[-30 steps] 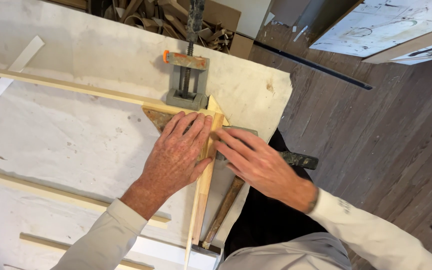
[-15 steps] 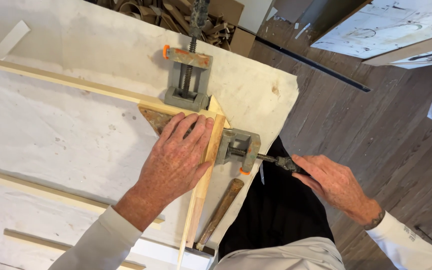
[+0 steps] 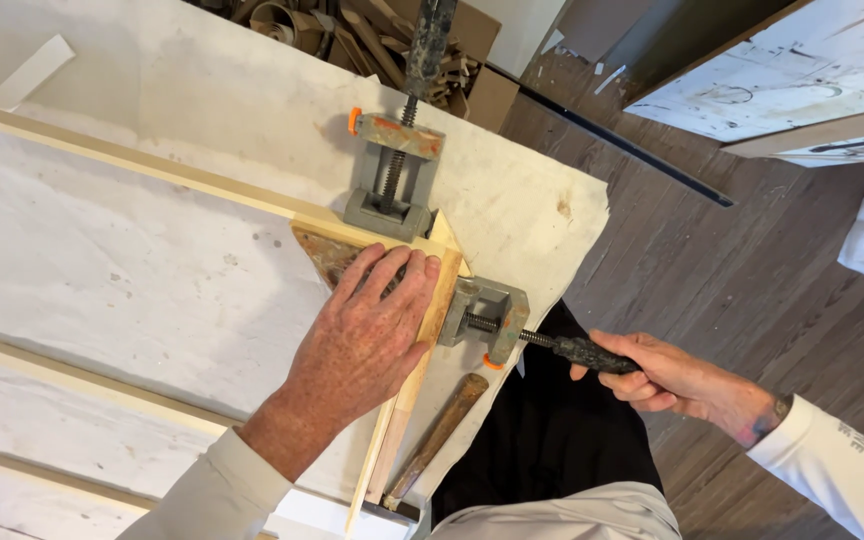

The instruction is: The person applies wood glue to the edges of thin wooden strips, aligns them at a right angle using a metal square, and secures the joint with clamps. They then hammer a small metal pin into the corner to reinforce the joint and remove excess glue with a utility knife.

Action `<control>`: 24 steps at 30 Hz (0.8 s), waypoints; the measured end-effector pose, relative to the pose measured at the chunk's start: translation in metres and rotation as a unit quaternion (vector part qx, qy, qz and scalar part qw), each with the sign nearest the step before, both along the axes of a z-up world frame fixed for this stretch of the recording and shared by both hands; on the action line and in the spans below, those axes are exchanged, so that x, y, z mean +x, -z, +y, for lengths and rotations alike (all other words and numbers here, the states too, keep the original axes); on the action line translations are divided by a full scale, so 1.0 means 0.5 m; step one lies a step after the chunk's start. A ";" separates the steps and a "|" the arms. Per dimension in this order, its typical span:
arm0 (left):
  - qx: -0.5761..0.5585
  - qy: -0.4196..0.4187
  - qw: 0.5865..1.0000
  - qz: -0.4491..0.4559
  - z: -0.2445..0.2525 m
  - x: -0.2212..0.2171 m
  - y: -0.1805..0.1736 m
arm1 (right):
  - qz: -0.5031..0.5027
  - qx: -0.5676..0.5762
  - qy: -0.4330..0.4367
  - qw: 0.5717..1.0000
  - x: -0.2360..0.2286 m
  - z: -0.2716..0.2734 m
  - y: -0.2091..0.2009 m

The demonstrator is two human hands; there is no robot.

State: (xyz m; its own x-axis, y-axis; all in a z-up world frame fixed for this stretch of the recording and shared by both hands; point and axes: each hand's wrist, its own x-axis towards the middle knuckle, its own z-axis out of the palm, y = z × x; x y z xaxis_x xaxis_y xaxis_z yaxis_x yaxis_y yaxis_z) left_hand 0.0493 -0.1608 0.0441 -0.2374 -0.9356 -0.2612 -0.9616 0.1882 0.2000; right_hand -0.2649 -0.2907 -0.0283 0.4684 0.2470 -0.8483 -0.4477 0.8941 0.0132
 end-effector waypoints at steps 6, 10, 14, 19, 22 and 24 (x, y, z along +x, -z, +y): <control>-0.012 0.004 1.000 -0.007 -0.002 0.001 -0.005 | -0.038 -0.541 -0.372 0.753 -0.026 0.039 -0.008; -0.028 0.008 0.995 -0.094 -0.005 -0.003 -0.009 | -0.149 -0.697 -0.422 0.560 0.015 0.055 -0.026; -0.025 0.013 0.994 -0.109 -0.006 -0.002 -0.012 | -0.095 -0.653 -0.489 0.571 0.044 0.062 0.011; -0.034 0.017 0.993 -0.110 -0.005 -0.001 -0.014 | -0.080 -0.496 -0.489 0.713 0.062 0.037 0.031; -0.027 0.020 0.993 -0.116 -0.005 0.002 -0.010 | -0.129 -0.308 -0.451 0.828 0.058 0.018 0.074; -0.034 0.017 0.994 -0.102 -0.004 0.002 -0.010 | -0.113 -0.140 -0.414 0.892 0.071 0.002 0.078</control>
State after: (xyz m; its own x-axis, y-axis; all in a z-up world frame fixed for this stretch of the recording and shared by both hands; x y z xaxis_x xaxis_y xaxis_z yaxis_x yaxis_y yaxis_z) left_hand 0.0503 -0.1630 0.0491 -0.2182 -0.9451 -0.2434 -0.9735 0.2283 -0.0137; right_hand -0.2296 -0.2899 -0.0674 0.3907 0.3813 -0.8378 -0.9192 0.2091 -0.3335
